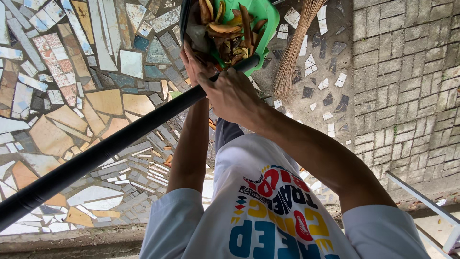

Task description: The person sweeps dry leaves and debris into a dustpan using a bundle of sticks and then empties the dustpan into a black garbage bag.

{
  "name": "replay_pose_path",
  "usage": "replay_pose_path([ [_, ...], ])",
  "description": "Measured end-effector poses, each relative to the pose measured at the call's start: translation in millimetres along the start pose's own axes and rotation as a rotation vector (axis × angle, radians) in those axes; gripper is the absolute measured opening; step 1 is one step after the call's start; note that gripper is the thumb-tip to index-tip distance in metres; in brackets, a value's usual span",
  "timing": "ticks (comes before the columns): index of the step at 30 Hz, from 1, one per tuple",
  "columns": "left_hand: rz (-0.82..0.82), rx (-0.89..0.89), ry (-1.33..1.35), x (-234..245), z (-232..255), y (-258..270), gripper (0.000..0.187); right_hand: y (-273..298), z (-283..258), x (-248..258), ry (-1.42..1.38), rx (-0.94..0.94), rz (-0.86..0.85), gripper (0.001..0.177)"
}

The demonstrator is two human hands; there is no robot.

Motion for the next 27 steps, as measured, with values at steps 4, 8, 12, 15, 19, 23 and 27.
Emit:
replay_pose_path([
  [4, 0.0, -0.007, 0.024, 6.8, 12.7, 0.9, 0.087, -8.0, -6.0, -21.1, 0.075, -0.044, -0.161, 0.062],
  [8, 0.018, -0.047, 0.078, 7.8, 26.2, 5.0, 0.086, -20.6, -6.3, -19.7, 0.075, -0.018, -0.071, 0.062],
  [12, 0.094, -0.198, 0.01, 16.6, 45.0, 6.0, 0.083, -31.2, -11.5, -16.8, 0.115, -0.003, 0.035, 0.069],
  [15, 0.082, -0.257, -0.121, 19.6, 49.1, 3.1, 0.074, -24.3, -17.6, -1.0, 0.176, 0.039, 0.185, 0.053],
  [19, -0.055, -0.313, -0.57, 13.5, 54.9, 4.2, 0.048, -9.8, -24.3, 17.9, 0.063, 0.279, 0.587, 0.053],
  [23, -0.017, -0.299, -0.611, 36.5, 79.2, 4.8, 0.04, -28.5, -19.4, -38.7, -0.085, 0.343, 0.237, 0.051],
  [27, 0.143, -0.107, -0.727, 67.2, 126.8, -0.4, 0.031, -42.3, -16.0, -40.6, -0.071, 0.395, 0.284, 0.055],
])
Point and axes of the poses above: each hand's wrist, its own y-axis away from the middle knuckle, its own x-axis out of the back of the hand, z = x × y, the point moved 9 cm from there along -y, towards the middle knuckle, and after that the axes turned 4 degrees about -x, right-handed, at the moved point
